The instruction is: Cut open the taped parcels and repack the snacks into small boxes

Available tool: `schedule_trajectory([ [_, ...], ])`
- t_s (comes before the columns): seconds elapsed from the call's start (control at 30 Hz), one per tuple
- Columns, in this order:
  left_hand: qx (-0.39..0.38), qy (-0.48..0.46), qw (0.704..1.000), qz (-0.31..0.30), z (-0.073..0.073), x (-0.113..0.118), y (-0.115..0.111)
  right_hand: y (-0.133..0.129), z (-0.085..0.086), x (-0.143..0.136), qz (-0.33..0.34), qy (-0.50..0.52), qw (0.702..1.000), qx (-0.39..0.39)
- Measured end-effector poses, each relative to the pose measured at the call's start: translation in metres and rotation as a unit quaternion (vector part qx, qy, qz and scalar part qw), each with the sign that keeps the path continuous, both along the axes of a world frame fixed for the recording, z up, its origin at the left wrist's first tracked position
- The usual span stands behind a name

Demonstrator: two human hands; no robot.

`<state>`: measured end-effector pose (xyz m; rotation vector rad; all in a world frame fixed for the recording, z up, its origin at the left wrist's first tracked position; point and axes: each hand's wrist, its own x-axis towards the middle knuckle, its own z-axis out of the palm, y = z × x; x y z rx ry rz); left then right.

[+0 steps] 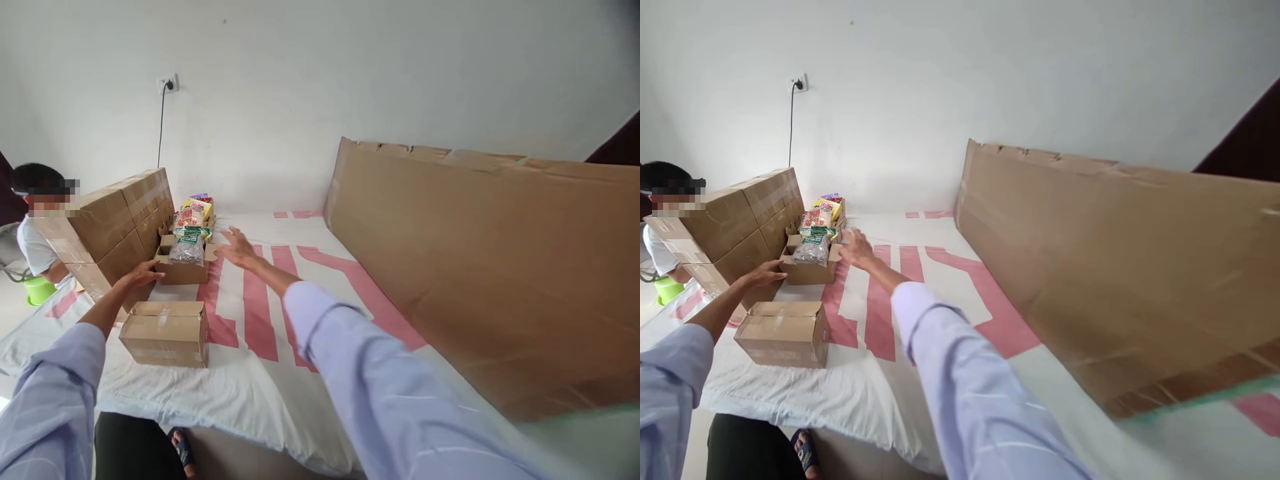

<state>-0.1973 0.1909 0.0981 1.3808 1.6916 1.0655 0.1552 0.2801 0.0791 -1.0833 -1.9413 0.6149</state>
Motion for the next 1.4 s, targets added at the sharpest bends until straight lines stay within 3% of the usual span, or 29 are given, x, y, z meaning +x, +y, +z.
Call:
schedule_trajectory([
  [0.07, -0.011, 0.026, 1.0, -0.012, 0.013, -0.001, -0.029, -0.023, -0.003, 0.058, -0.019, -0.009, 0.997, 0.079],
  [0.13, -0.015, 0.062, 0.998, -0.027, 0.022, -0.006, -0.063, -0.056, -0.023, 0.126, -0.064, -0.024, 0.989, 0.131],
  [0.2, -0.006, 0.112, 0.993, -0.027, 0.024, -0.01, -0.099, -0.098, -0.061, 0.194, -0.125, -0.046, 0.98, 0.149],
  [0.3, 0.007, 0.177, 0.984, 0.001, 0.012, -0.013, -0.145, -0.169, -0.136, 0.277, -0.213, -0.093, 0.965, 0.119],
  [0.37, 0.002, 0.182, 0.983, 0.013, -0.002, -0.009, -0.166, -0.21, -0.186, 0.31, -0.246, -0.13, 0.958, 0.069],
  [0.43, -0.001, 0.151, 0.988, 0.027, -0.018, -0.002, -0.18, -0.241, -0.225, 0.325, -0.259, -0.151, 0.953, 0.034],
  [0.53, 0.018, 0.11, 0.992, 0.065, -0.038, 0.011, -0.19, -0.266, -0.255, 0.324, -0.273, -0.154, 0.949, 0.022],
  [0.77, 0.066, 0.147, 0.981, 0.106, -0.069, 0.062, -0.207, -0.275, -0.259, 0.31, -0.308, -0.182, 0.933, 0.047],
  [0.97, 0.086, 0.156, 0.984, 0.019, -0.094, 0.137, -0.218, -0.28, -0.254, 0.311, -0.306, -0.197, 0.93, 0.043],
  [1.1, 0.101, 0.096, 0.989, -0.048, -0.096, 0.17, -0.216, -0.283, -0.25, 0.31, -0.303, -0.196, 0.932, 0.044],
  [1.4, 0.144, 0.104, 0.984, -0.026, -0.084, 0.185, -0.211, -0.284, -0.251, 0.311, -0.301, -0.192, 0.933, 0.047],
])
